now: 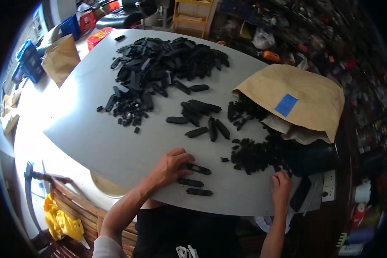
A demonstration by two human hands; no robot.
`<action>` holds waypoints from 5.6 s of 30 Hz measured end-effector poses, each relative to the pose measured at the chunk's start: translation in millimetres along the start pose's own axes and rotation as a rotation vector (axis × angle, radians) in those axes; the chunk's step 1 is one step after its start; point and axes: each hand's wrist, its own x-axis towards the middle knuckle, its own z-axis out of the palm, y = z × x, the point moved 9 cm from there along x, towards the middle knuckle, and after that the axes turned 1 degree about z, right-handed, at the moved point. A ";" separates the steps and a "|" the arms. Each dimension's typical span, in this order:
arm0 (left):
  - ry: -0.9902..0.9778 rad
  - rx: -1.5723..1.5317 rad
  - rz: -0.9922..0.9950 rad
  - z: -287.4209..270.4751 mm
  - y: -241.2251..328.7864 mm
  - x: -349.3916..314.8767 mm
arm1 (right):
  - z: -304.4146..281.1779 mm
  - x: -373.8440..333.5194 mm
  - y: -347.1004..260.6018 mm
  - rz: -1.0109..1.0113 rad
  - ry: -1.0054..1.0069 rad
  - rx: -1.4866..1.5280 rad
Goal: The recorder is sorting and organizing small black plastic hardware components from a paper bag onto a table.
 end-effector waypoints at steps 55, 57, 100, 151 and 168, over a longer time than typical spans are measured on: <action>0.206 0.233 -0.085 -30.0 -4.1 46.3 | 69.4 8.2 -175.1 -0.486 -0.060 0.040; 0.377 0.460 0.027 -31.4 4.1 54.3 | 68.0 6.3 -179.2 -0.497 -0.069 0.048; -0.026 0.012 -0.053 3.6 -5.7 53.5 | 100.2 6.6 -151.4 0.124 -0.476 1.090; 0.060 0.010 0.107 -4.7 -12.3 25.5 | 100.0 18.1 -235.9 -0.522 -0.447 0.228; 0.008 0.055 0.070 -6.0 -8.9 26.8 | 22.1 8.6 -73.5 -0.088 0.287 0.408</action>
